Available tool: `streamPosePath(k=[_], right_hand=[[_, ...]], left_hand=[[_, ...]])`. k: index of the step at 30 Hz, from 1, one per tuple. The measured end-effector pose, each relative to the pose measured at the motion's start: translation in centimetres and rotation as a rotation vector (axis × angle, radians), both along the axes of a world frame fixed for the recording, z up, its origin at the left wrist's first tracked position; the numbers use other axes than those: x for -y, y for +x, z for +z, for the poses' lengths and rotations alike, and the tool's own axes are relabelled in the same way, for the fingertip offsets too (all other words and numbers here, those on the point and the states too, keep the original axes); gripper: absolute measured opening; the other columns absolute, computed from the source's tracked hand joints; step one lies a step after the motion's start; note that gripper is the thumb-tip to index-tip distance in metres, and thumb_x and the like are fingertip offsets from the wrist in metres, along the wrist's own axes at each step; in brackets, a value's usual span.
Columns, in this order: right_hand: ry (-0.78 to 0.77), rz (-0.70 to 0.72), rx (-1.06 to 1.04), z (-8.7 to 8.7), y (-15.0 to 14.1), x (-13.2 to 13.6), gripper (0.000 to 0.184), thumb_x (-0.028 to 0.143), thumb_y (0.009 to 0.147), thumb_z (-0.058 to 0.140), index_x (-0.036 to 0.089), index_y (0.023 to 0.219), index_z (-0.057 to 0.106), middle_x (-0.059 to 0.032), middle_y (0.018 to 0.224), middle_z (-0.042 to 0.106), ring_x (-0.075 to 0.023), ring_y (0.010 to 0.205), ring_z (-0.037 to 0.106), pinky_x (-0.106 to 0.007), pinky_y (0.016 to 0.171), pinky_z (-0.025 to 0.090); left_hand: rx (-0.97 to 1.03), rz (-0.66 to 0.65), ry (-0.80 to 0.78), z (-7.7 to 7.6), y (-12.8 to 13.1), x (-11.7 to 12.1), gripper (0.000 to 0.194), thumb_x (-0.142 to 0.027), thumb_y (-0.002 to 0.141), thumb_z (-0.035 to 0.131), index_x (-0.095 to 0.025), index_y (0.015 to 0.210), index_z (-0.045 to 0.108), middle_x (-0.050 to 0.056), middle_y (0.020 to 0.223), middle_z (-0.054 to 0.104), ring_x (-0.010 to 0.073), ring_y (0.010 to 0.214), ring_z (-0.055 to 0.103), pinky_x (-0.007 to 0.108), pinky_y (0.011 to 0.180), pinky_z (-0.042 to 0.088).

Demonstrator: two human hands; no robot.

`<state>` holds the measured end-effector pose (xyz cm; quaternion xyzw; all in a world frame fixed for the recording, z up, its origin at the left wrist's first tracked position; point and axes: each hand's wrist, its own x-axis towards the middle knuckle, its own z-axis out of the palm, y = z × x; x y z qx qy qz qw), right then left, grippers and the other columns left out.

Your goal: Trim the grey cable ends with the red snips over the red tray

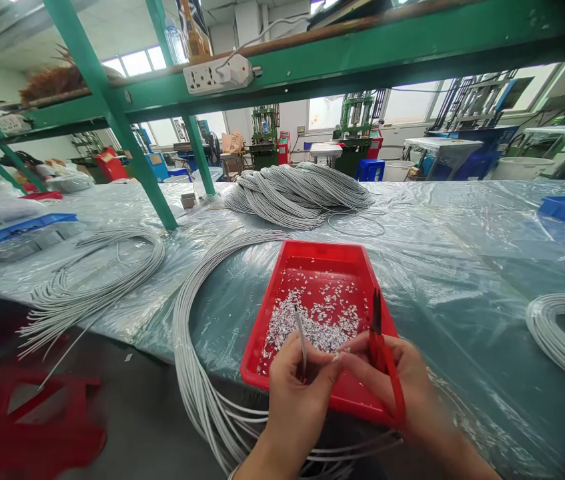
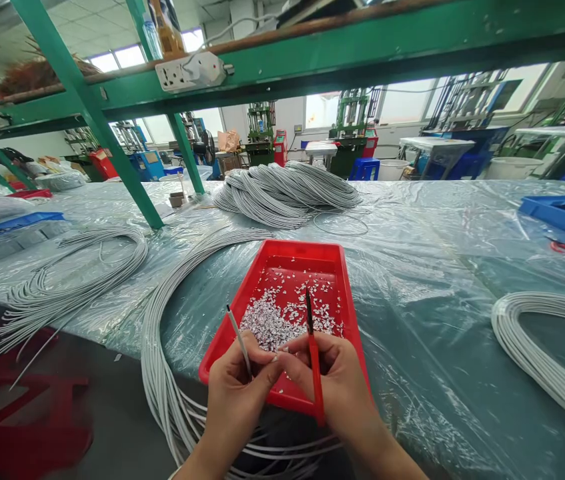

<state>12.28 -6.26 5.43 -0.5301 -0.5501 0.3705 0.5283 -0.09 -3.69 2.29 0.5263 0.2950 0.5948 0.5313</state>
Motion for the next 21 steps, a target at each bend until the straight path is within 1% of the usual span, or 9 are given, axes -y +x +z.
streamPosePath(k=[2, 4, 7, 9, 11, 13, 15, 18, 21], right_hand=[[0.034, 0.0, 0.06, 0.2, 0.2, 0.0, 0.026, 0.038, 0.071, 0.07, 0.016, 0.07, 0.056, -0.0011, 0.055, 0.053, -0.0122, 0.049, 0.046, -0.022, 0.046, 0.036], [0.11, 0.007, 0.172, 0.7, 0.7, 0.0, 0.017, 0.023, 0.068, 0.069, 0.016, 0.065, 0.054, 0.0, 0.055, 0.05, -0.0111, 0.05, 0.042, -0.022, 0.049, 0.033], [0.174, 0.137, 0.345, 2.1, 1.9, 0.1, 0.015, 0.006, 0.058, 0.063, 0.016, 0.054, 0.051, 0.0, 0.056, 0.049, -0.0107, 0.053, 0.039, -0.025, 0.052, 0.026], [0.113, 0.23, 0.384, 2.8, 2.6, -0.2, 0.018, 0.011, 0.06, 0.063, 0.015, 0.051, 0.047, 0.0006, 0.052, 0.044, -0.0101, 0.051, 0.036, -0.025, 0.049, 0.024], [0.007, 0.238, 0.35, 3.1, 3.3, -1.0, 0.025, 0.027, 0.07, 0.064, 0.016, 0.056, 0.047, 0.0012, 0.052, 0.04, -0.0099, 0.049, 0.033, -0.024, 0.046, 0.024], [-0.086, 0.208, 0.303, 2.6, 3.9, -2.1, 0.035, 0.042, 0.075, 0.063, 0.016, 0.06, 0.046, 0.0017, 0.053, 0.038, -0.0096, 0.048, 0.032, -0.023, 0.044, 0.026], [-0.142, 0.199, 0.294, 1.7, 4.6, -3.1, 0.04, 0.045, 0.073, 0.068, 0.016, 0.061, 0.043, 0.0025, 0.054, 0.037, -0.009, 0.049, 0.032, -0.022, 0.044, 0.027], [-0.161, 0.224, 0.286, 0.7, 5.3, -3.6, 0.034, 0.042, 0.077, 0.067, 0.016, 0.089, 0.048, 0.0005, 0.067, 0.048, -0.0126, 0.059, 0.046, -0.023, 0.052, 0.039], [-0.152, 0.295, 0.282, 0.5, 5.6, -2.0, 0.054, 0.049, 0.087, 0.053, 0.016, 0.123, 0.03, -0.0014, 0.076, 0.052, -0.0143, 0.063, 0.05, -0.025, 0.056, 0.044]], left_hand=[[-0.074, -0.007, -0.009, 0.1, -0.2, -0.1, 0.028, -0.031, 0.076, 0.07, -0.014, 0.064, 0.052, -0.001, 0.066, 0.045, 0.0085, 0.06, 0.042, 0.021, 0.055, 0.034], [-0.204, -0.01, 0.026, 0.4, -0.6, -0.3, 0.025, -0.029, 0.078, 0.067, -0.014, 0.064, 0.053, 0.0, 0.067, 0.046, 0.0093, 0.06, 0.043, 0.022, 0.055, 0.033], [-0.385, -0.097, 0.117, 0.9, -1.1, -0.6, 0.019, -0.018, 0.077, 0.063, -0.013, 0.061, 0.054, 0.002, 0.067, 0.049, 0.0095, 0.061, 0.044, 0.022, 0.055, 0.033], [-0.385, -0.219, 0.081, 1.0, -1.2, -0.7, 0.018, -0.016, 0.073, 0.066, -0.012, 0.059, 0.055, 0.001, 0.065, 0.05, 0.0082, 0.059, 0.044, 0.02, 0.054, 0.032], [-0.263, -0.356, -0.054, 0.8, -1.3, -0.9, 0.021, -0.023, 0.072, 0.07, -0.011, 0.062, 0.055, -0.001, 0.058, 0.047, 0.0057, 0.051, 0.042, 0.018, 0.048, 0.03], [-0.11, -0.461, -0.19, 0.3, -1.4, -1.0, 0.027, -0.034, 0.072, 0.072, -0.012, 0.072, 0.056, -0.005, 0.049, 0.042, 0.0045, 0.04, 0.039, 0.016, 0.039, 0.025], [0.001, -0.525, -0.252, -0.1, -1.7, -1.1, 0.037, -0.043, 0.074, 0.07, -0.012, 0.086, 0.056, -0.008, 0.045, 0.039, 0.0041, 0.032, 0.037, 0.015, 0.032, 0.018], [0.075, -0.529, -0.259, -0.3, -2.1, -1.3, 0.042, -0.046, 0.075, 0.07, -0.011, 0.095, 0.056, -0.008, 0.048, 0.041, 0.0014, 0.031, 0.037, 0.011, 0.03, 0.016], [0.139, -0.49, -0.266, 0.0, -2.4, -1.5, 0.04, -0.044, 0.075, 0.072, -0.011, 0.092, 0.058, -0.007, 0.053, 0.044, -0.0026, 0.031, 0.035, 0.009, 0.032, 0.017]])
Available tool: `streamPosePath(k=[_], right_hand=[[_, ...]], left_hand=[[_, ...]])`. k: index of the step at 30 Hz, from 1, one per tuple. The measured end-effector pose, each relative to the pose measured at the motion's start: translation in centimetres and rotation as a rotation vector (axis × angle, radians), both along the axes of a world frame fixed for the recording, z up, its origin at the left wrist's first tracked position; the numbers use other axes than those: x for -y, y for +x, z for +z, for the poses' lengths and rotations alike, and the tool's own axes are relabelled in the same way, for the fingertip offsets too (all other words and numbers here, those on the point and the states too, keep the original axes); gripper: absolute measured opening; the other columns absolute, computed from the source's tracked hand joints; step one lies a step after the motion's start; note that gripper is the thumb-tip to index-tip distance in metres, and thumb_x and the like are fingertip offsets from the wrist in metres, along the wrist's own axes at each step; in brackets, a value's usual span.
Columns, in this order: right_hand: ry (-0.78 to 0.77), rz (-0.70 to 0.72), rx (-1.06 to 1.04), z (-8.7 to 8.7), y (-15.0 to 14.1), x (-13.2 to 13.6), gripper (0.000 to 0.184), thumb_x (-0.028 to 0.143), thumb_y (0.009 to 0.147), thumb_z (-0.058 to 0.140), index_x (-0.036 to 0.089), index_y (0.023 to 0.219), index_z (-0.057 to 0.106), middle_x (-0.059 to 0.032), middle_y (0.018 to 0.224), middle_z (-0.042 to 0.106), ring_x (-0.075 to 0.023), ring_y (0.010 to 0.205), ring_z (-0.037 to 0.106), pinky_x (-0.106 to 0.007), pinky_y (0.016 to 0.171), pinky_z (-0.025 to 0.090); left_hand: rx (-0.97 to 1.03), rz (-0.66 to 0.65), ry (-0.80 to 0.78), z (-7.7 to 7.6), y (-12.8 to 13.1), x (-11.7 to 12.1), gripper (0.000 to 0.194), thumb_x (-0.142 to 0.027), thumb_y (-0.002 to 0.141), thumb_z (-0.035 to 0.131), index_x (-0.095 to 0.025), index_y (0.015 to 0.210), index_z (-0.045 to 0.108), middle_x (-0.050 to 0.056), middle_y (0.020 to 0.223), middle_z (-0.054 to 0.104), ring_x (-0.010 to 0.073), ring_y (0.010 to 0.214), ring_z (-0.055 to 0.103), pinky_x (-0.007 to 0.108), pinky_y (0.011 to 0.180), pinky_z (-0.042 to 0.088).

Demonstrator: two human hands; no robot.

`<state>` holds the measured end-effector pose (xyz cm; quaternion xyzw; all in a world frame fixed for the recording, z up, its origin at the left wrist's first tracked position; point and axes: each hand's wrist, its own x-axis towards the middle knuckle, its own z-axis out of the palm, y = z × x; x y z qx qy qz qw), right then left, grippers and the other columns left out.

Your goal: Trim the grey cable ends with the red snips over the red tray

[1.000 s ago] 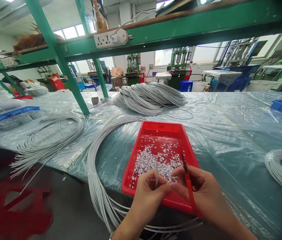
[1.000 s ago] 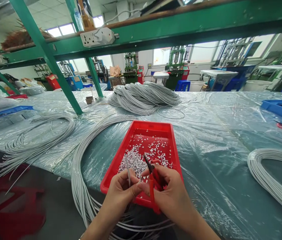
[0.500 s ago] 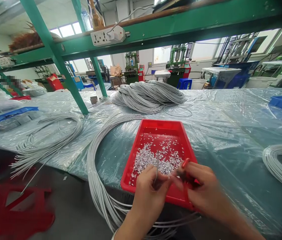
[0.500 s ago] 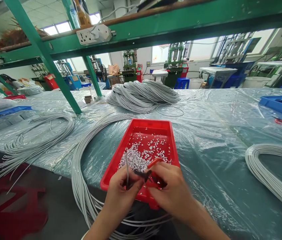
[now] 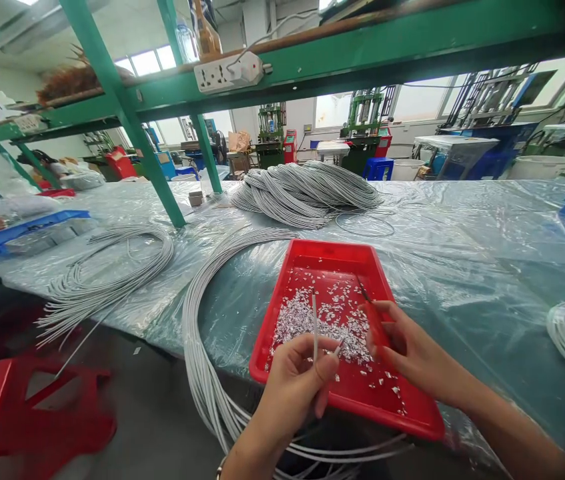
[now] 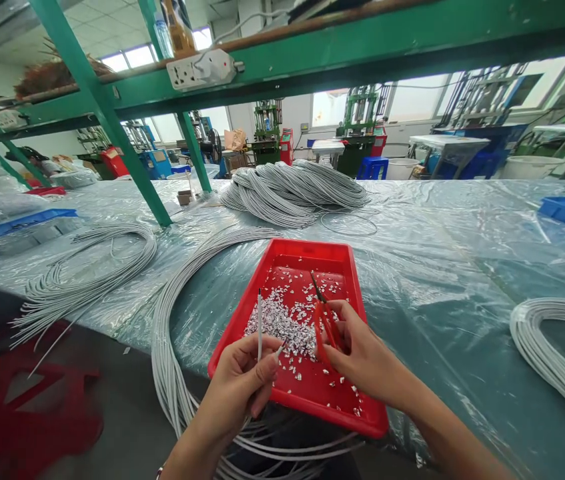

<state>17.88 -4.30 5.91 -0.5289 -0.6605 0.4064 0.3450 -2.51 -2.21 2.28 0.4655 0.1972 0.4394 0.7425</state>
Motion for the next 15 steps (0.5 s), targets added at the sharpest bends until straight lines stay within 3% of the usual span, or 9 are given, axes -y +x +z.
streamPosePath(k=[3, 5, 6, 8, 11, 15], right_hand=[[-0.118, -0.014, -0.032, 0.1, -0.3, 2.8, 0.062, 0.052, 0.086, 0.054, 0.014, 0.128, 0.029, -0.0042, 0.081, 0.053, -0.0153, 0.066, 0.053, -0.024, 0.059, 0.047], [-0.188, -0.139, -0.164, 0.2, -0.9, 4.3, 0.076, 0.05, 0.077, 0.064, 0.013, 0.133, 0.027, -0.0127, 0.108, 0.054, -0.0196, 0.091, 0.057, -0.024, 0.078, 0.049], [-0.201, -0.194, -0.228, 0.2, -1.4, 4.8, 0.078, 0.051, 0.076, 0.065, 0.014, 0.133, 0.026, -0.0134, 0.113, 0.053, -0.0197, 0.092, 0.057, -0.024, 0.079, 0.049], [-0.184, -0.272, -0.3, 0.6, -2.4, 5.1, 0.077, 0.049, 0.072, 0.071, 0.014, 0.129, 0.034, -0.0073, 0.095, 0.057, -0.0162, 0.077, 0.056, -0.023, 0.074, 0.05], [-0.198, -0.322, -0.249, 1.6, -3.9, 4.2, 0.055, 0.048, 0.067, 0.076, 0.013, 0.105, 0.057, 0.0051, 0.056, 0.043, -0.0091, 0.047, 0.038, -0.021, 0.053, 0.044], [-0.189, -0.288, -0.249, 2.2, -5.3, 2.8, 0.049, 0.059, 0.067, 0.07, 0.014, 0.084, 0.064, 0.0019, 0.048, 0.047, -0.0078, 0.044, 0.038, -0.02, 0.047, 0.032]], left_hand=[[0.063, 0.003, -0.087, 0.2, 0.0, -0.2, 0.043, -0.044, 0.071, 0.075, -0.01, 0.091, 0.058, -0.007, 0.055, 0.046, -0.0035, 0.03, 0.034, 0.008, 0.031, 0.017], [0.087, -0.026, -0.164, 0.1, 0.0, -0.2, 0.046, -0.045, 0.067, 0.078, -0.011, 0.09, 0.057, -0.005, 0.056, 0.052, -0.0018, 0.029, 0.037, 0.009, 0.029, 0.017], [0.095, -0.045, -0.19, -0.1, 0.1, -0.3, 0.048, -0.046, 0.066, 0.078, -0.01, 0.089, 0.056, -0.004, 0.057, 0.055, -0.0004, 0.028, 0.039, 0.009, 0.027, 0.017], [0.105, -0.089, -0.216, -0.3, 0.3, -0.2, 0.049, -0.048, 0.065, 0.078, -0.01, 0.086, 0.054, -0.002, 0.058, 0.058, 0.0022, 0.028, 0.043, 0.01, 0.026, 0.019], [0.126, -0.112, -0.193, -0.4, 0.6, 0.0, 0.048, -0.05, 0.066, 0.076, -0.011, 0.082, 0.053, -0.002, 0.057, 0.057, 0.0035, 0.03, 0.045, 0.01, 0.026, 0.024], [0.076, 0.005, -0.108, 0.2, 0.7, 0.5, 0.045, -0.046, 0.067, 0.077, -0.01, 0.077, 0.053, -0.004, 0.051, 0.053, 0.0016, 0.034, 0.046, 0.008, 0.033, 0.029]])
